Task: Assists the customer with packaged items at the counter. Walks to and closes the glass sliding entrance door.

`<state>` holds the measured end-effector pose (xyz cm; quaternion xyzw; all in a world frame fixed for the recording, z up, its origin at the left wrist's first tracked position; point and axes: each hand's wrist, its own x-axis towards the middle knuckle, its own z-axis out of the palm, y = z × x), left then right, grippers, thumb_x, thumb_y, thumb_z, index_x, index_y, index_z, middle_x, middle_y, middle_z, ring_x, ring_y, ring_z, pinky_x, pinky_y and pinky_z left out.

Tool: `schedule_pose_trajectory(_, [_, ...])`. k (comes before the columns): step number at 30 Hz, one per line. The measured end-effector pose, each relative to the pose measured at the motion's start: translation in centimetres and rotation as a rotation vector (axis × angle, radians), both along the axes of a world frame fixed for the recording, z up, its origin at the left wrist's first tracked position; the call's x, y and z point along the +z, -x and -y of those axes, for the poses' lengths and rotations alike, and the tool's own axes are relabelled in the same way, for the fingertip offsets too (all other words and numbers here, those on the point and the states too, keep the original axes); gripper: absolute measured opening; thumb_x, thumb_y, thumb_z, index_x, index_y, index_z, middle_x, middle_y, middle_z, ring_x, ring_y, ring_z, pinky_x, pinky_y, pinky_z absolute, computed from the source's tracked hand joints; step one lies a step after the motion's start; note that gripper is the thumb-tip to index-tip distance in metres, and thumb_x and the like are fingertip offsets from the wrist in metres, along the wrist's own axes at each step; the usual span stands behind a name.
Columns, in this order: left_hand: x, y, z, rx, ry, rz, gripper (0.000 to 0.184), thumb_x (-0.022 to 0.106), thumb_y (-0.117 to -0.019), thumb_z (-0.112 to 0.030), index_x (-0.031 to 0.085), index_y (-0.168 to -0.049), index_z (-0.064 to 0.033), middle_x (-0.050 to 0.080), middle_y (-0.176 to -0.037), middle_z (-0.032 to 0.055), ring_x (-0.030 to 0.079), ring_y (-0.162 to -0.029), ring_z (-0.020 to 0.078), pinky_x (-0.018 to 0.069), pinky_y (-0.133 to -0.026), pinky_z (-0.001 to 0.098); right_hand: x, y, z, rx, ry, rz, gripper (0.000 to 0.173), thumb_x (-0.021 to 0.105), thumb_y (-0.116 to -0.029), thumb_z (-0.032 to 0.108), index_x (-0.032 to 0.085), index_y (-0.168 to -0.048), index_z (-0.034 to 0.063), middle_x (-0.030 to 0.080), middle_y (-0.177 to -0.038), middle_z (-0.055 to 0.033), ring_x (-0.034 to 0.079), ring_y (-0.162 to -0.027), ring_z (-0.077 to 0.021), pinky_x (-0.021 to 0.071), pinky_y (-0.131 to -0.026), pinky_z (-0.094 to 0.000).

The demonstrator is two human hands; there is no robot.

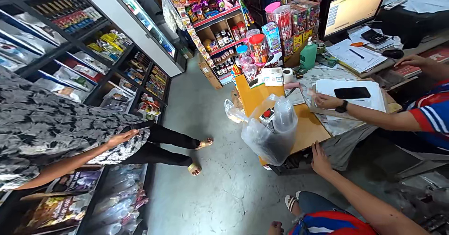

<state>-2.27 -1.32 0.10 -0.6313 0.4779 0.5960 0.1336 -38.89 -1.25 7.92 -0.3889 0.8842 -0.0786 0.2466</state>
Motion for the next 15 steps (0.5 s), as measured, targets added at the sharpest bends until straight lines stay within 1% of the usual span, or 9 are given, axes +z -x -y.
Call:
schedule_pose_trajectory(3, [0.3,1.3,0.6,0.011,0.023,-0.033,0.037,0.045,-0.1107,-0.022,0.058,-0.133,0.0040,0.070,-0.113,0.0215,0.069,-0.095,0.0266,0.0542,-0.087,0.0429,0.1,0.0,-0.1,0.004,0.017,0.001,0.088,0.063,-0.0933,0.003,0.008,-0.161,-0.0059,-0.001,-0.169,-0.0269,0.008,-0.158,-0.0379,0.0122,-0.127,-0.0507])
schedule_pose_trajectory(7, [0.4,1.8,1.2,0.005,0.021,-0.037,0.035,0.045,-0.1106,-0.019,0.058,-0.133,0.0051,0.069,-0.110,0.0225,0.068,-0.091,0.0265,0.0543,-0.083,0.0419,0.4,0.1,0.1,-0.001,0.007,0.007,0.089,0.064,-0.0918,0.003,0.008,-0.161,-0.0067,-0.001,-0.169,-0.0278,0.006,-0.158,-0.0386,0.0110,-0.128,-0.0503])
schedule_pose_trajectory(10, [1.0,1.6,1.2,-0.019,0.023,-0.034,0.034,0.045,-0.1102,-0.017,0.057,-0.133,0.0062,0.068,-0.111,0.0232,0.068,-0.090,0.0260,0.0541,-0.084,0.0414,0.3,0.0,0.2,-0.010,0.004,0.018,0.094,0.068,-0.0897,0.004,0.007,-0.161,-0.0078,-0.001,-0.169,-0.0284,0.006,-0.158,-0.0393,0.0100,-0.128,-0.0511])
schedule_pose_trajectory(13, [1.5,1.9,1.9,-0.041,0.088,-0.093,0.035,0.044,-0.1107,-0.017,0.058,-0.132,0.0059,0.069,-0.112,0.0227,0.068,-0.093,0.0269,0.0542,-0.086,0.0435,-0.2,0.3,0.3,-0.008,0.020,0.002,0.091,0.065,-0.0913,0.004,0.008,-0.161,-0.0082,0.000,-0.169,-0.0283,0.007,-0.158,-0.0388,0.0103,-0.128,-0.0507])
schedule_pose_trajectory(15, [2.6,2.7,3.2,-0.029,0.184,-0.163,0.033,0.043,-0.1103,-0.015,0.059,-0.130,0.0061,0.069,-0.113,0.0234,0.069,-0.095,0.0302,0.0554,-0.086,0.0473,-0.4,0.4,0.0,0.003,0.021,0.001,0.089,0.063,-0.0930,0.005,0.007,-0.161,-0.0073,0.000,-0.169,-0.0275,0.007,-0.159,-0.0375,0.0103,-0.128,-0.0501])
